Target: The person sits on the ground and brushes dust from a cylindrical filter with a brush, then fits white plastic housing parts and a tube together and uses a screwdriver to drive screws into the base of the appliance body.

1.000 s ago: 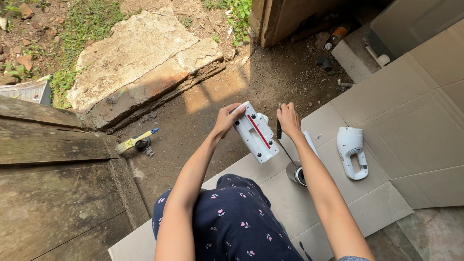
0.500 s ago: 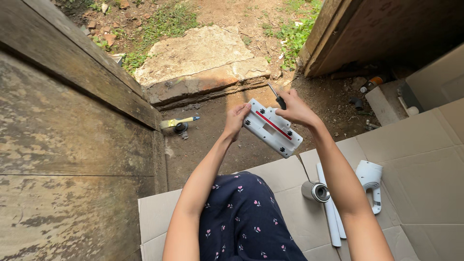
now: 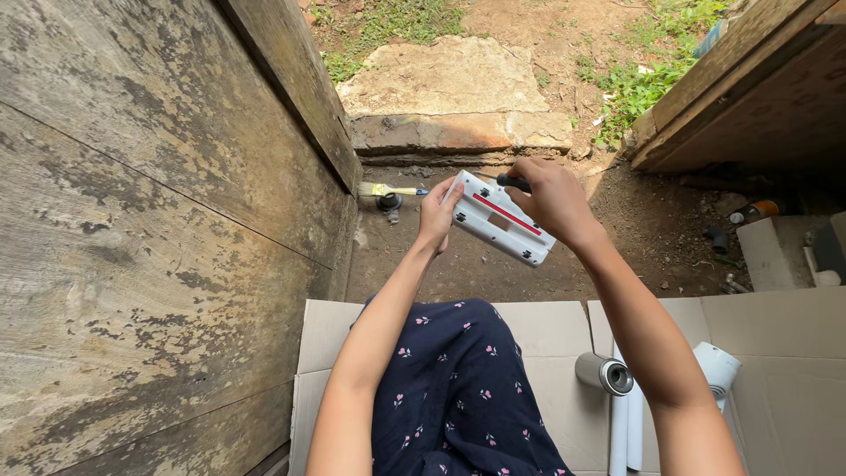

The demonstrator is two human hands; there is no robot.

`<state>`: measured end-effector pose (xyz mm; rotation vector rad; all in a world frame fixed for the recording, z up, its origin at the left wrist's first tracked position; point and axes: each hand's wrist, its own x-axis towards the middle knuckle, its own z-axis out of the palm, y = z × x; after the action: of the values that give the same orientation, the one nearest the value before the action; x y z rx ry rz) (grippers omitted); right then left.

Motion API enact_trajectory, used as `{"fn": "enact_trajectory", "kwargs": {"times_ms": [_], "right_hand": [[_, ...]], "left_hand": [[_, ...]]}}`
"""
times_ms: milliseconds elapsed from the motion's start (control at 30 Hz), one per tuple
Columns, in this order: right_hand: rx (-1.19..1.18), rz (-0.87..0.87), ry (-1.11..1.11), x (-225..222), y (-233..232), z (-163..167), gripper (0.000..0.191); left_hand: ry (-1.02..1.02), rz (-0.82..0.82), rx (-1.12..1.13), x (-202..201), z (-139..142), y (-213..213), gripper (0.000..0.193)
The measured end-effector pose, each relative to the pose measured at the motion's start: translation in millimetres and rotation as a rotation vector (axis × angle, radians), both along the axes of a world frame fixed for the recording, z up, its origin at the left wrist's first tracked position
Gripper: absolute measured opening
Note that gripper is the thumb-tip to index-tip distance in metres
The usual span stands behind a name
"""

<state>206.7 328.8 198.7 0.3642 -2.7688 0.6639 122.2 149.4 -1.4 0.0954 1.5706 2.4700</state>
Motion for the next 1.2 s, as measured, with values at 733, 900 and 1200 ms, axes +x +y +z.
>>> {"fn": "enact_trajectory", "kwargs": {"times_ms": [733, 900, 1200], "right_hand": [[0.185, 0.102, 0.011, -34.0, -63.8, -27.0, 0.021], [0.222, 0.105, -0.024, -37.3, -66.3, -27.1, 0.021], [0.334, 0.104, 0.051, -37.3, -64.4, -26.6, 0.018]], "left_hand": [[-0.008, 0.063, 0.094, -13.5, -6.1, -56.0, 0.057], [-0.022, 0.052, 0.073, -16.1, -7.4, -57.2, 0.057], [0.009, 0.032, 0.068, -18.2, -9.5, -45.5, 0.054]]}}
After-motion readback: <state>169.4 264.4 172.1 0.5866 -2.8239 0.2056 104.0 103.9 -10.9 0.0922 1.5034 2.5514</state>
